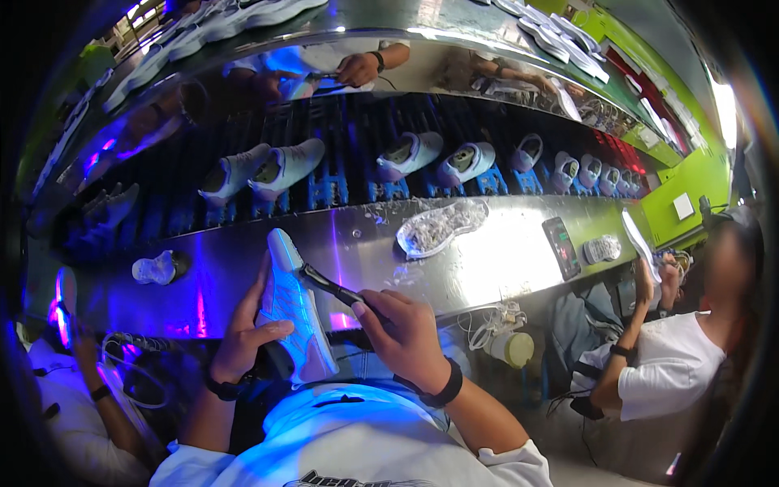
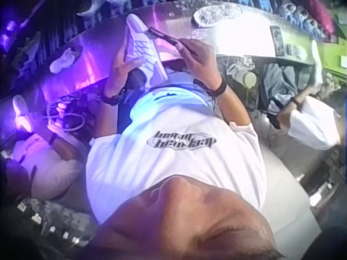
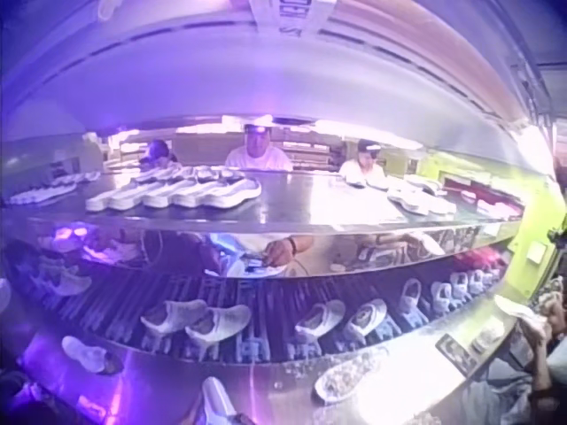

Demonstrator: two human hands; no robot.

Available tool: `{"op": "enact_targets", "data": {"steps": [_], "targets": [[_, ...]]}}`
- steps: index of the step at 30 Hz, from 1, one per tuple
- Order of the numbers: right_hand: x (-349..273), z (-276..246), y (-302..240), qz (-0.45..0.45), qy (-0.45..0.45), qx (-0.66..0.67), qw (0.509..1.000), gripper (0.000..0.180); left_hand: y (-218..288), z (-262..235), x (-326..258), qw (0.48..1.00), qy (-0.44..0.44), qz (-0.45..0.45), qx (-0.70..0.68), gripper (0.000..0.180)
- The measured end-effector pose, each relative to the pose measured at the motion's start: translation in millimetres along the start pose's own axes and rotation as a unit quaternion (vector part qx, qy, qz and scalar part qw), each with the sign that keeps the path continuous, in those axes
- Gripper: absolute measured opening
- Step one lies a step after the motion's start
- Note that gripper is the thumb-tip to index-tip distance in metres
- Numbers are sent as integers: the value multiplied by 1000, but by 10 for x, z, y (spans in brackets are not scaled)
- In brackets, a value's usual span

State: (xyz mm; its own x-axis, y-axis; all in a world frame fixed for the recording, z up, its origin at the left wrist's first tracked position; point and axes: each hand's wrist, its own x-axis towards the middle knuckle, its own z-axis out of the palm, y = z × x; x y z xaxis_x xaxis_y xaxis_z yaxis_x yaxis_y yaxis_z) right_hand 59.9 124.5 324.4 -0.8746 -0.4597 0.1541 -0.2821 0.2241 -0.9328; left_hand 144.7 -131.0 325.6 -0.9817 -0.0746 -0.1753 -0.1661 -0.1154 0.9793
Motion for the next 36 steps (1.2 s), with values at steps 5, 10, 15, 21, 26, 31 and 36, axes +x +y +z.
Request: {"op": "enact_targets", "data": {"steps": [5, 10, 15, 21, 26, 31, 36], "targets": [[-155, -73, -28, -25, -3, -21, 999, 17, 177, 88, -51, 1000, -10, -6, 5, 107], [-69, -138, -150, -22, 20, -89, 996, 15, 236, 72, -59, 996, -56, 13, 68, 105], [-67, -191, -137, -31, 12, -82, 996, 15, 185, 108, -46, 999, -31, 17, 27, 101], [-172, -317, -175, -36, -52, -34, 997, 18, 409, 142, -34, 999, -7, -32, -11, 87], [-245, -398, -202, -6, -75, 6, 997, 19, 370, 107, 3, 999, 19, -32, -2, 83], [-271, -511, -217, 17, -108, 22, 994, 22, 418, 93, 44, 998, 42, -51, -24, 85], [-268, -619, -300, 44, -132, 1, 990, 22, 429, 110, 83, 994, 70, -67, -59, 83]]}}
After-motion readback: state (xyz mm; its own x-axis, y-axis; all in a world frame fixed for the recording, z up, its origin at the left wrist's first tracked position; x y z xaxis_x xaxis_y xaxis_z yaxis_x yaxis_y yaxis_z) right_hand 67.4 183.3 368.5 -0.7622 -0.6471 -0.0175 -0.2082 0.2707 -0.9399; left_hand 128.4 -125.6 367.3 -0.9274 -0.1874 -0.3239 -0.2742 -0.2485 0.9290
